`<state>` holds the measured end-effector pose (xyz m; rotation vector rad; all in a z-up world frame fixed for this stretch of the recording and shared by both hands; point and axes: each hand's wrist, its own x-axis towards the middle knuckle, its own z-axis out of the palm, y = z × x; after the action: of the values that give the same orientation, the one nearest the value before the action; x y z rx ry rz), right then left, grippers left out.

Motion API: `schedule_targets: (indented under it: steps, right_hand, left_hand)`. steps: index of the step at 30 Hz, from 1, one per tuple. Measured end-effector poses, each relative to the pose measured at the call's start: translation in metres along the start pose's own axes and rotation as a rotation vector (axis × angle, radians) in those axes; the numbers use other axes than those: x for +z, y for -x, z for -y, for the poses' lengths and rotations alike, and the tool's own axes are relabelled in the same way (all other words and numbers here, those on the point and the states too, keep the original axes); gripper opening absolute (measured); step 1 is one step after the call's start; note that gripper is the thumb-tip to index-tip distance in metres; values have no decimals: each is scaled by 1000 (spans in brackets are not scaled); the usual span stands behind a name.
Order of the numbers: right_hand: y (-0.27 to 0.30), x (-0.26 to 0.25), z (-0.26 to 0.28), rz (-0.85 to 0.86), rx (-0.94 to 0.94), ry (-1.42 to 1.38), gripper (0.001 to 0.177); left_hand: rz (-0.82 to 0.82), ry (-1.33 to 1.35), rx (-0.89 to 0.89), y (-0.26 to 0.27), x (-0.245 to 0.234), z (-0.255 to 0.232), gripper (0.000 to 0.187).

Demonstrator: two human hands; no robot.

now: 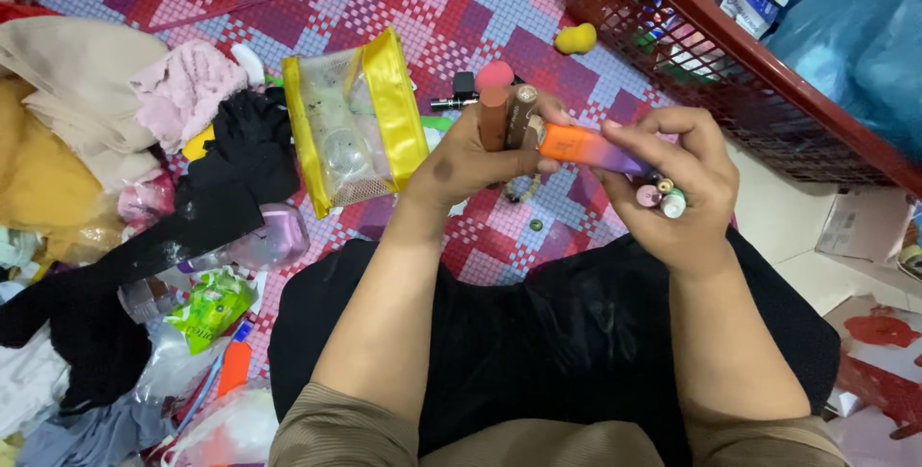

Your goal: Sorting and organizing various personal care items, cosmetics, baby products, and clothing into baskets and boxes on the floor.

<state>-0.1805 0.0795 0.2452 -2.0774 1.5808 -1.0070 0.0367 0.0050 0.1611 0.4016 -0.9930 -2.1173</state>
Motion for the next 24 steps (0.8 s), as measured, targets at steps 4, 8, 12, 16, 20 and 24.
schedule_targets:
  steps: [4, 8, 12, 16, 20, 24]
  right_hand:
    - [1, 1, 0, -1, 0, 20, 48]
    - [0, 1, -2, 2, 8, 4, 48]
    - [1, 4, -4, 6, 36, -14, 46]
    - [-9, 13, -2, 23, 168, -151, 50]
    - [-1, 20, -22, -36, 694, -787, 46]
    - [0, 20, -32, 8, 728, -1096, 40]
  left_hand:
    - [-9, 15, 3, 1, 0, -2, 36]
    - [4, 16, 15, 1, -2, -1, 36]
    - [-8, 13, 18, 0, -4, 6, 38]
    - [-44, -1, 74, -3, -8, 15, 38]
    - [-156, -1, -19, -7, 0, -1, 37]
    - [-204, -41, -129, -10, -4, 6, 41]
